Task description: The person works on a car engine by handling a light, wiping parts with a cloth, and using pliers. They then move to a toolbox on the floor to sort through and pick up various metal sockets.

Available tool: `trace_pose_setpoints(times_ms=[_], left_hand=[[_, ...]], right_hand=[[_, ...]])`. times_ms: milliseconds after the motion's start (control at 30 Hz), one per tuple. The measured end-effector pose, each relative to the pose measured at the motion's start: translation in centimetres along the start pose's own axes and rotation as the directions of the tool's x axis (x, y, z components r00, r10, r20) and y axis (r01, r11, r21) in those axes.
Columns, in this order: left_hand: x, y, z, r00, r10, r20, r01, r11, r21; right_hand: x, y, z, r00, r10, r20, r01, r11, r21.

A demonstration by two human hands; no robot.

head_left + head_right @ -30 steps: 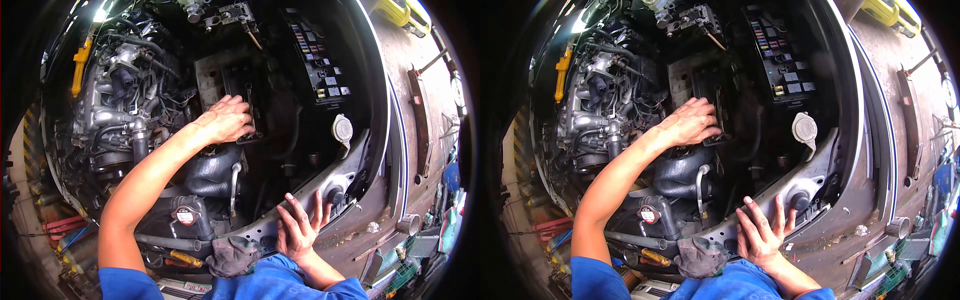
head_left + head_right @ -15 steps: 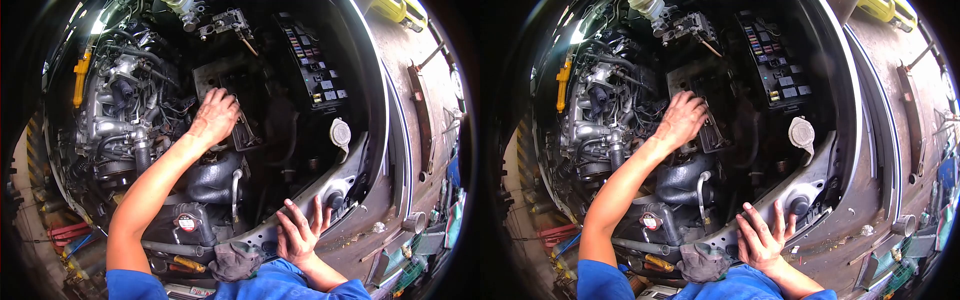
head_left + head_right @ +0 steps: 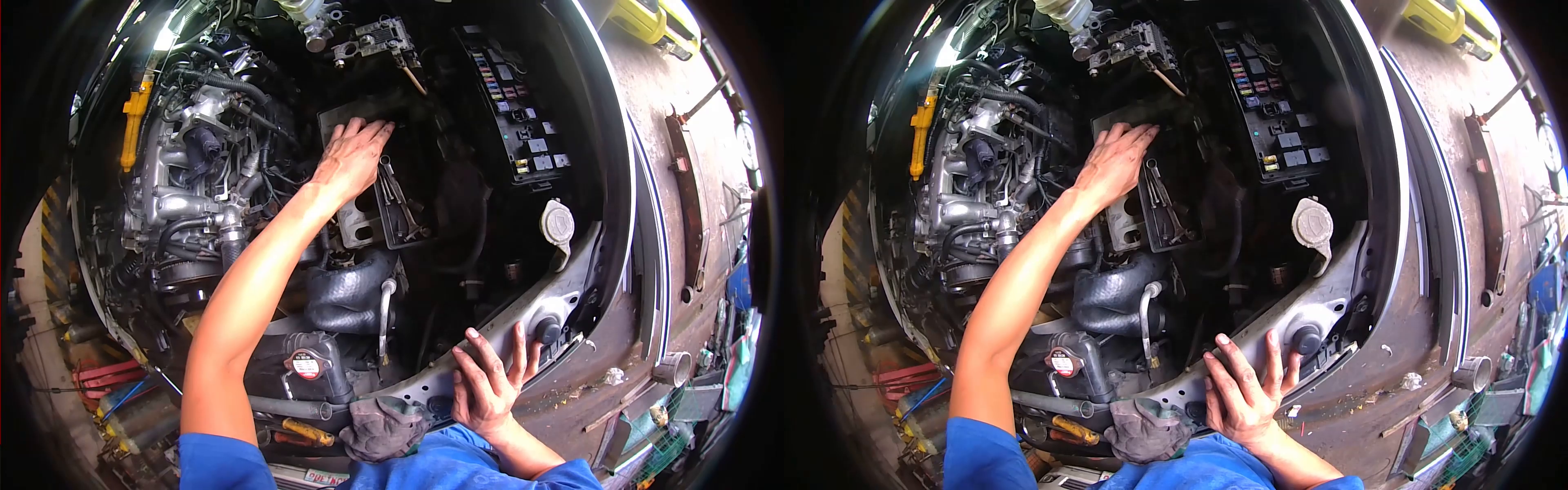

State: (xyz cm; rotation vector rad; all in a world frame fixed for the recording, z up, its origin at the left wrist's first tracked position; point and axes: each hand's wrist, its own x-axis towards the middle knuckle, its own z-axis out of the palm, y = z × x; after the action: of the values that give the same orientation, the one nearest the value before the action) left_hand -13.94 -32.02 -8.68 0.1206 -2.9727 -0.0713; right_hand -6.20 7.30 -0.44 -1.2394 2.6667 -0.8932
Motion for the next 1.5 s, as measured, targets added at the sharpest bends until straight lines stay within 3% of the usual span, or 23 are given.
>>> trace_pose_setpoints(times_ms=[100,300,467,633,733,833,867,900,933,1000,1067,1133,1167,1267,1400,1500], left_hand=[[0.3,0.1,-0.1,0.998,0.018,0.067,-0.021,0.999,0.048],[-0.9,0.9,-2.4,0.996,-0.005,0.094,0.018,0.990,-0.137],[-3.5,2.9,-4.2,0.958,0.062,0.279,-0.059,0.998,-0.020],[-7.4,2.7,-7.1,0.973,0.117,0.197,-0.091,0.986,-0.137],[-8.8,1.6,-10.1,0.983,0.056,0.172,-0.032,0.990,-0.137],[-8.5,-1.8,-15.0,0.999,-0.035,-0.035,0.035,0.999,-0.003],[-8.3,-3.4,-16.9,0.976,-0.170,-0.137,0.168,0.985,-0.030],[-8.2,-6.0,-18.4,0.933,-0.263,-0.243,0.240,0.963,-0.123],[-8.0,-8.2,-20.1,0.877,-0.266,-0.400,0.287,0.958,-0.008],[-8.3,-13.8,-22.8,0.782,-0.339,-0.522,0.469,0.873,0.135],[-8.7,-19.2,-24.1,0.692,-0.484,-0.536,0.646,0.746,0.162],[-9.3,-24.5,-24.3,0.643,-0.613,-0.459,0.727,0.677,0.116],[-9.6,-25.9,-24.2,0.663,-0.628,-0.407,0.726,0.673,0.144],[-9.5,-27.2,-22.4,0.623,-0.742,-0.247,0.764,0.645,-0.009],[-9.3,-27.4,-22.0,0.609,-0.718,-0.337,0.749,0.660,-0.052],[-9.0,-26.7,-21.8,0.576,-0.658,-0.486,0.707,0.699,-0.108]], right_hand=[[0.0,0.0,0.0,1.000,0.001,0.002,-0.001,1.000,0.004],[0.0,0.0,0.0,1.000,0.004,-0.005,-0.004,1.000,0.022],[0.0,0.1,0.1,1.000,-0.018,-0.012,0.018,1.000,0.007],[-0.1,-0.1,0.0,1.000,-0.018,-0.005,0.018,1.000,-0.002],[0.4,-0.5,-0.4,1.000,-0.029,-0.004,0.029,1.000,0.010],[0.2,-0.5,-0.4,1.000,-0.028,-0.001,0.028,1.000,0.011],[0.3,-0.5,-0.4,1.000,-0.029,-0.002,0.029,0.999,0.013],[0.2,-0.5,-0.4,1.000,-0.026,-0.001,0.026,1.000,0.014],[0.1,-0.4,-0.4,1.000,-0.022,0.000,0.022,1.000,0.014],[-0.3,0.1,-0.1,0.999,-0.031,0.018,0.031,1.000,-0.007],[-0.2,0.1,0.0,0.999,-0.028,0.018,0.028,1.000,-0.003],[0.0,-0.3,-0.2,1.000,-0.013,0.005,0.013,1.000,0.025],[-0.1,-0.3,-0.2,1.000,-0.015,0.004,0.015,1.000,0.025],[-0.2,0.0,0.0,1.000,-0.017,0.003,0.017,0.999,0.029],[-0.1,-0.3,0.0,1.000,-0.005,-0.006,0.006,1.000,0.026],[-0.1,-0.1,-0.1,1.000,-0.016,-0.010,0.016,1.000,0.017]])
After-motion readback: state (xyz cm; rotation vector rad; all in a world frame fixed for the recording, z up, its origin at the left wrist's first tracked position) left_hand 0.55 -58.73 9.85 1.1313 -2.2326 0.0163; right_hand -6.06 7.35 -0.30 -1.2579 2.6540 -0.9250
